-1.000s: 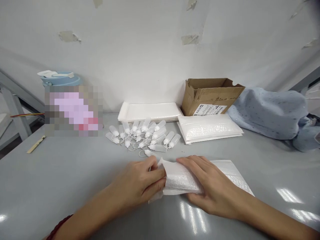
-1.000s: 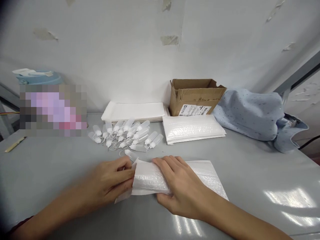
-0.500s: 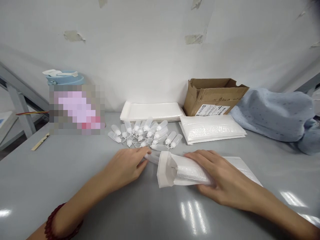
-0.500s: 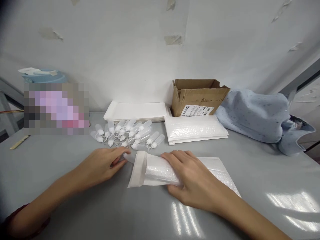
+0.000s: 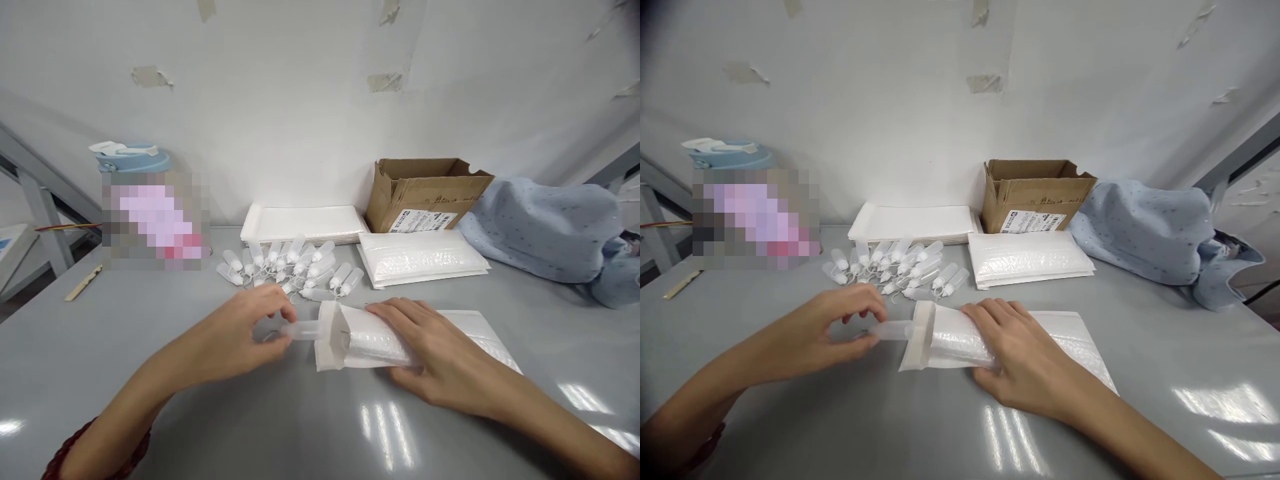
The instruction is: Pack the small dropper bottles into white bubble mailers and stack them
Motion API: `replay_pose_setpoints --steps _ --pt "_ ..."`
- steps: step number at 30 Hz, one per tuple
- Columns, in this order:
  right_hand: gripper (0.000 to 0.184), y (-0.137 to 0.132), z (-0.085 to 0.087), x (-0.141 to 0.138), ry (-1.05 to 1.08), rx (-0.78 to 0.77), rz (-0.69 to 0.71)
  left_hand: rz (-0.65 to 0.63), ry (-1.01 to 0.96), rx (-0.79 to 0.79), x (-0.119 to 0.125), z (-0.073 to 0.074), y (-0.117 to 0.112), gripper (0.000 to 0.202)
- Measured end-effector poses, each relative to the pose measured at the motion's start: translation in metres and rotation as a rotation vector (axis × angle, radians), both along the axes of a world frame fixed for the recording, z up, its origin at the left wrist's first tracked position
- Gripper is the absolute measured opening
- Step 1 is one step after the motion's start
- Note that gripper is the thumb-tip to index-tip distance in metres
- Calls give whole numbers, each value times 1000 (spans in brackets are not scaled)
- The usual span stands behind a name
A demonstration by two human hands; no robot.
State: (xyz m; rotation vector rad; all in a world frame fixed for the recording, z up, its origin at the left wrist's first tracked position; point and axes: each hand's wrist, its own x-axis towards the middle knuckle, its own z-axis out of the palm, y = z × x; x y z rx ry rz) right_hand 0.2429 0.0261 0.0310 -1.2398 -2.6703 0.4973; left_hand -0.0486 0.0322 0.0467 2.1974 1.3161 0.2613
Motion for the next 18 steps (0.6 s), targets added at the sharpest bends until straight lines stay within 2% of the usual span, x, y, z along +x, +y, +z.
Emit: replay_pose_setpoints --steps 3,7,12,16,18 --pt "57 -5 0 -5 40 -13 34 -53 32 -10 16 -7 -8 7" --pt "57 -8 -3 -7 61 9 51 -96 89 156 26 -18 -12 14" --pt "65 -13 -9 -10 105 49 63 -214 -42 271 37 -30 -16 16" --pt "66 -18 -13 -15 130 -2 57 -141 -215 292 51 -35 -26 16" --pt "64 -19 -13 -17 135 -12 51 -66 -323 235 57 -34 -30 17"
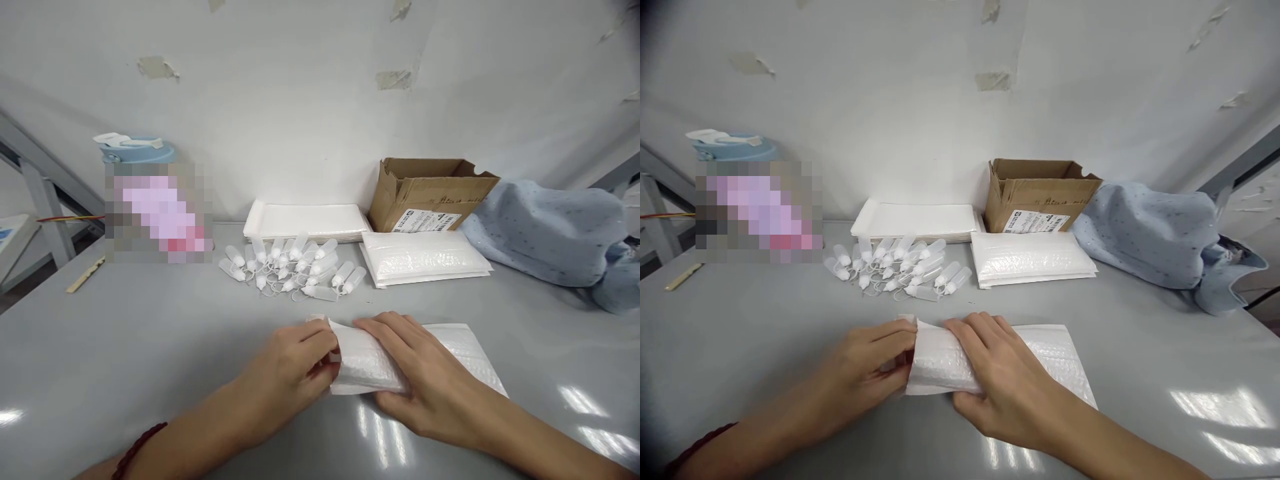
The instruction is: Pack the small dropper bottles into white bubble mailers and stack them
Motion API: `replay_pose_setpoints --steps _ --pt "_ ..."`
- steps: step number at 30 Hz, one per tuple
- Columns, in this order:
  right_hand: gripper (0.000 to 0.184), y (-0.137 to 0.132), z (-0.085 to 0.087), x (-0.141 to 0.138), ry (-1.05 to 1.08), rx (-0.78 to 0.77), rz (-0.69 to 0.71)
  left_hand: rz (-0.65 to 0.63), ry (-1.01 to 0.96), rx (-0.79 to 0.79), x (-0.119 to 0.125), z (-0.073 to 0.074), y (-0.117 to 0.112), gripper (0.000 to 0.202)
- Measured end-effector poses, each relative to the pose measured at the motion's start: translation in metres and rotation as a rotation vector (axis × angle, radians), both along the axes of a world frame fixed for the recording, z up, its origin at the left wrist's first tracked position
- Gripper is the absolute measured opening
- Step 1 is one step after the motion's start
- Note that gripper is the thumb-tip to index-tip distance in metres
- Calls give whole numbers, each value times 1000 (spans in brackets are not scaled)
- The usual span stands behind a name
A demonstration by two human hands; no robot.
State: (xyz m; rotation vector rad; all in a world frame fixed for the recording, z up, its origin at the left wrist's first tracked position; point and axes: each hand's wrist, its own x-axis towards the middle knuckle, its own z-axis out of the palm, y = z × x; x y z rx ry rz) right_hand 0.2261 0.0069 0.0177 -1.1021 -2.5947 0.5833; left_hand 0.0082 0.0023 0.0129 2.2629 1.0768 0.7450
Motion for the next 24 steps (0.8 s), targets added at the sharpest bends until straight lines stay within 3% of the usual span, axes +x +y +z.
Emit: replay_pose_setpoints --steps 5,7,9,11,13,15,18,24 --pt "65 0 2 -1 6 -9 0 -113 -97 -459 3 14 -2 21" --pt "63 2 4 -1 -21 -27 -12 -119 -130 -545 -1 20 2 21" --pt "60 4 6 1 -61 -39 -30 0 -170 -490 -9 21 8 20" --pt "59 4 6 3 -93 -41 -38 203 -128 -287 -18 18 16 22" --pt "60 4 7 4 -117 -46 -26 350 34 -80 -25 11 25 25" --pt "60 2 7 5 -142 -54 -5 374 225 -22 -28 2 32 32" --pt "62 1 7 5 -172 -52 26 319 427 -80 -25 -8 38 42" --pt "62 1 7 4 -187 -59 45 313 561 -116 -21 -7 40 37"
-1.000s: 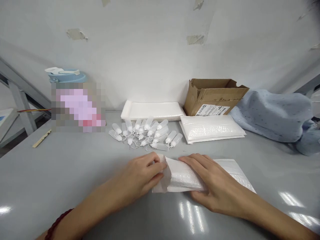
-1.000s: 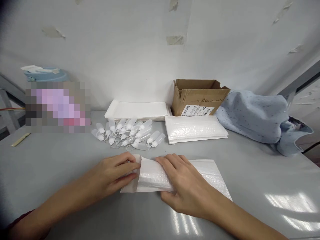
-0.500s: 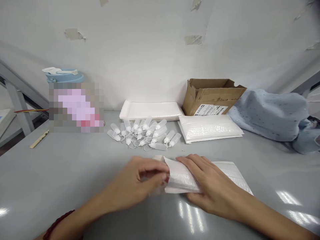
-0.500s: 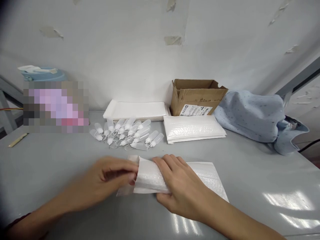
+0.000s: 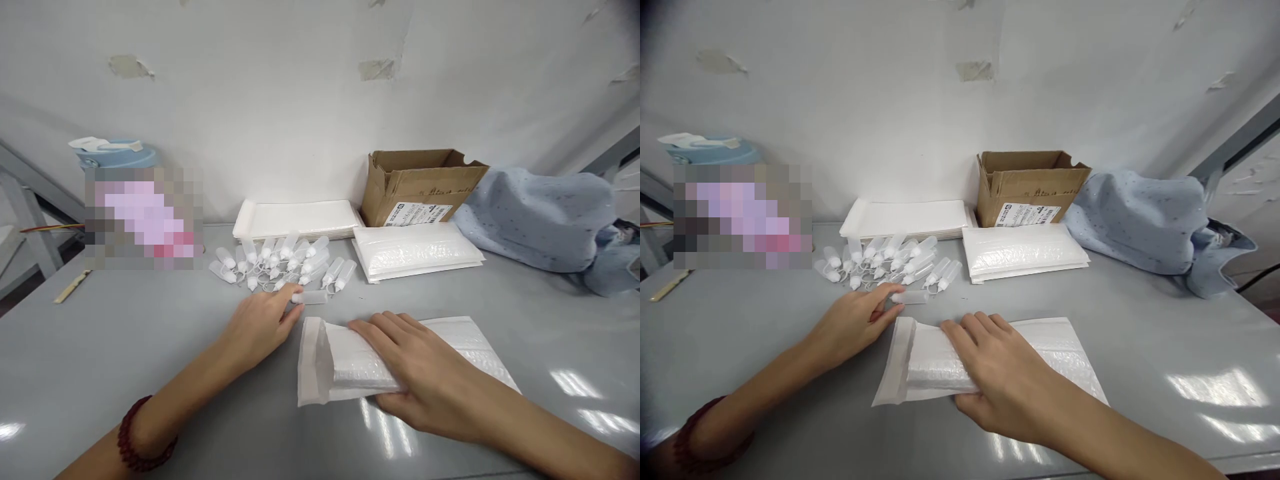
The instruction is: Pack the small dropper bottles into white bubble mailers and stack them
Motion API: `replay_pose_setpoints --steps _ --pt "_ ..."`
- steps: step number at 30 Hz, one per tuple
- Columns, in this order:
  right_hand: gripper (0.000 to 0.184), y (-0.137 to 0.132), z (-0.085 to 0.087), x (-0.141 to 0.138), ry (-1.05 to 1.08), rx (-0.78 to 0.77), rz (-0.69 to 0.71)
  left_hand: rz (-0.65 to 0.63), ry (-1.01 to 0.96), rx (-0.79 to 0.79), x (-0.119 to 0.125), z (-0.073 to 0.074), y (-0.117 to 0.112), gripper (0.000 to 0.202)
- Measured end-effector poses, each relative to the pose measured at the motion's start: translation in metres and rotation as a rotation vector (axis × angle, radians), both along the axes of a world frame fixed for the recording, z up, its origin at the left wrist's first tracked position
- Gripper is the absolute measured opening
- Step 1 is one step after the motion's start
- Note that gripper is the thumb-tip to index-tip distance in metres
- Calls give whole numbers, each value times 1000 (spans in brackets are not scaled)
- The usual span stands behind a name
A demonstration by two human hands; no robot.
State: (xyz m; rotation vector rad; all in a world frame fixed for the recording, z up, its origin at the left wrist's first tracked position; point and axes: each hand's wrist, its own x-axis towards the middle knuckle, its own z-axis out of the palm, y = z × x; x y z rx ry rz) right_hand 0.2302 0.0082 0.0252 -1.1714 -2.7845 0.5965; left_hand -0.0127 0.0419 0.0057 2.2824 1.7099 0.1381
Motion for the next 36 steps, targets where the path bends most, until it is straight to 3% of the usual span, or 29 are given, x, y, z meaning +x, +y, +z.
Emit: replay_pose_setpoints --steps 5,9,13,16,22,26,29,32,36 --pt "57 1 3 3 9 -23 -23 -13 -74 -77 -18 12 -1 26" --pt "57 8 5 6 3 -13 -60 -40 -210 -114 -32 29 -3 23" --pt "60 13 3 8 11 34 -88 -120 -294 -211 -31 43 -11 18" --pt "61 13 0 7 24 58 -78 -195 -264 -199 -22 36 -16 12" --pt "63 5 -2 1 50 33 -50 -375 -204 101 -3 9 -24 17" --pt "66 0 -3 -3 75 1 -35 -493 -167 309 7 2 -34 20" --pt "64 -2 -4 -5 100 -16 -35 -525 -253 370 14 1 -41 25" --pt "63 -2 -2 -5 117 -26 -45 -440 -418 303 20 4 -44 25" --pt "62 -1 -1 -4 117 -22 -49 -347 -623 17 25 16 -46 23"
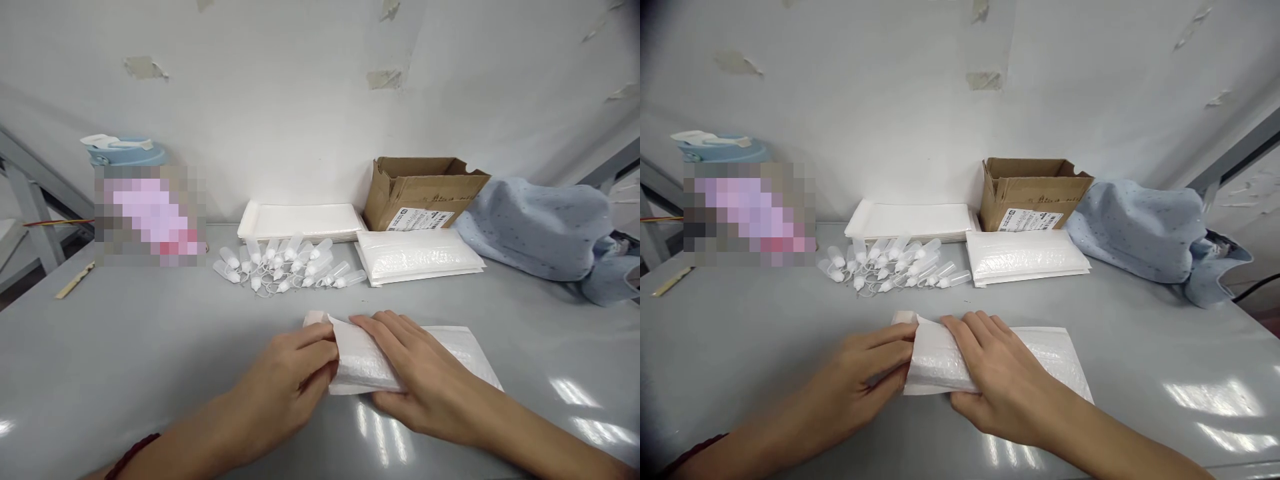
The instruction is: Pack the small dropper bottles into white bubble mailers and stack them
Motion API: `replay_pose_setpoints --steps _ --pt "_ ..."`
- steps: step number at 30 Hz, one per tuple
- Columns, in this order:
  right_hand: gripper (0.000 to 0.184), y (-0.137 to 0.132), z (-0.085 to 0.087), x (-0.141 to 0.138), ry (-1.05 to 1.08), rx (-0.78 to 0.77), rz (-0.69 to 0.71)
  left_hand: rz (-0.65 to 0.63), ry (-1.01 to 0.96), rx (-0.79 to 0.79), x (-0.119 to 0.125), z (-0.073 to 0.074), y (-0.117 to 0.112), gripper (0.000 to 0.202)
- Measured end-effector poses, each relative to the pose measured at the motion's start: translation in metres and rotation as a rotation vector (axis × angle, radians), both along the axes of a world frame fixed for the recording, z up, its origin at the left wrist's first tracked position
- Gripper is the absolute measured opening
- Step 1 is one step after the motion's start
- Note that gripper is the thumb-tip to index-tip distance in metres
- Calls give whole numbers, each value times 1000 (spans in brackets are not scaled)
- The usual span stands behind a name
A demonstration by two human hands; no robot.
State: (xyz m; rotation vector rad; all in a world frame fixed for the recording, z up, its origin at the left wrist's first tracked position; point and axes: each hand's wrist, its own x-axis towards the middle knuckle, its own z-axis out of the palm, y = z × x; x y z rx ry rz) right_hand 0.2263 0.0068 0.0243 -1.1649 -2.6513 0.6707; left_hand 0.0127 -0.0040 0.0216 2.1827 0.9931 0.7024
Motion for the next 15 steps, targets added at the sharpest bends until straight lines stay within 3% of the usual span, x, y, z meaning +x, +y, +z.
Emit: replay_pose_setpoints --steps 4,10,15 --pt "66 -3 -2 0 21 26 32 -62 0 -244 3 9 -1 24" --pt "68 -8 -5 -3 28 25 68 -112 102 -374 0 10 -2 22" --pt "72 -11 -4 -4 14 15 91 -195 18 -505 2 13 -1 20"
